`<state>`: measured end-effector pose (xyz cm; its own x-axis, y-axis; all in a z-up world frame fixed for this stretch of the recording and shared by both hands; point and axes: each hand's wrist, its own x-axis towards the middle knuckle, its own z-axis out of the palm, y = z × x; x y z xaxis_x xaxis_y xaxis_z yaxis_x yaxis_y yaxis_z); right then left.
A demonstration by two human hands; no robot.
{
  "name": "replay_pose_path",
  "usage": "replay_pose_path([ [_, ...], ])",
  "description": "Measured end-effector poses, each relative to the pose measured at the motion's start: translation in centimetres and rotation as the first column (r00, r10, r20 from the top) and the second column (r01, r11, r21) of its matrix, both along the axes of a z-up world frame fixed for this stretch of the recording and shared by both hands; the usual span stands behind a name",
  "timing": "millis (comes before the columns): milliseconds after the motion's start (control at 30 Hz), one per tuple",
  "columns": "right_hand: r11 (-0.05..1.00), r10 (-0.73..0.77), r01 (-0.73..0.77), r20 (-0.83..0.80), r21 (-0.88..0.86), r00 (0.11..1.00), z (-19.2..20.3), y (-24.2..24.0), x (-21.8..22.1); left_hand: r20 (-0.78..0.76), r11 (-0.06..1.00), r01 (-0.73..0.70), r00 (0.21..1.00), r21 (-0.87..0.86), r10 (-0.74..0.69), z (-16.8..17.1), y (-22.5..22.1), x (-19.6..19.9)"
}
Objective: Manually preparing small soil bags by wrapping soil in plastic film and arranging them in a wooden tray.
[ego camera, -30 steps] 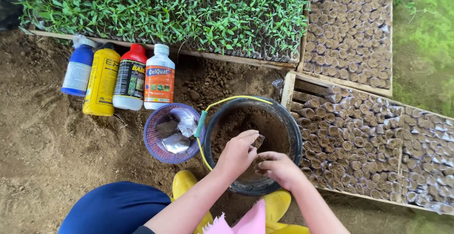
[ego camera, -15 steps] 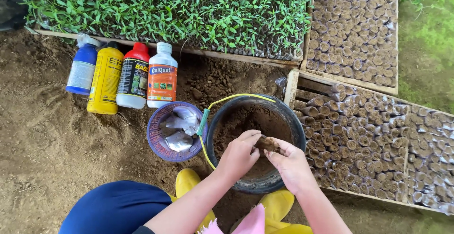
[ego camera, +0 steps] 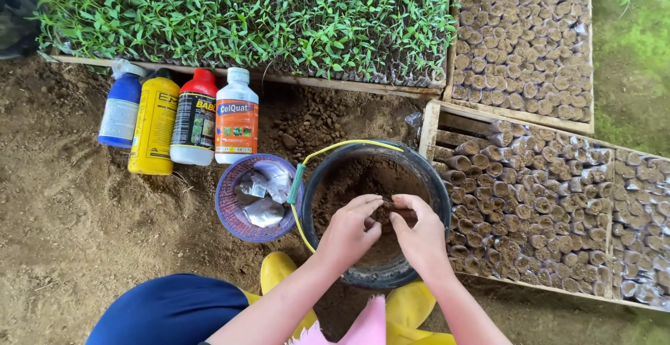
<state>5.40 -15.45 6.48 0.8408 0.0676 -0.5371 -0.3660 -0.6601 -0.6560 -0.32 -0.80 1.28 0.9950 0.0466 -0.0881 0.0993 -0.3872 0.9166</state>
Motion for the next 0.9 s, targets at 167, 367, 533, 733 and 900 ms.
replay_pose_path([
  [167,0.969,-0.157,0.176,-0.116,0.176,0.981,-2.1,-0.1,-0.2,-0.062,0.993,-0.051,0.997,-0.111,0.045,-0.3,-0.5,0.1],
  [367,0.967,-0.169,0.169,-0.020,0.190,0.985,-3.5,-0.4,0.3,-0.106,0.991,-0.063,0.993,-0.118,0.051,0.5,-0.5,0.2],
  [533,0.998,-0.023,0.035,0.203,-0.058,0.979,-3.3,0.2,-0.2,-0.118,0.991,-0.065,0.992,-0.114,0.052,0.6,-0.5,0.2],
  [733,0.997,-0.066,0.074,0.288,-0.015,0.955,-0.7,0.8,0.1,-0.091,0.989,-0.084,0.993,-0.125,0.073,0.3,0.0,0.1],
  [900,0.997,0.081,-0.074,0.413,-0.032,0.907,-3.2,-0.2,-0.3,-0.084,0.986,-0.087,0.994,-0.140,0.075,0.0,0.1,0.2],
])
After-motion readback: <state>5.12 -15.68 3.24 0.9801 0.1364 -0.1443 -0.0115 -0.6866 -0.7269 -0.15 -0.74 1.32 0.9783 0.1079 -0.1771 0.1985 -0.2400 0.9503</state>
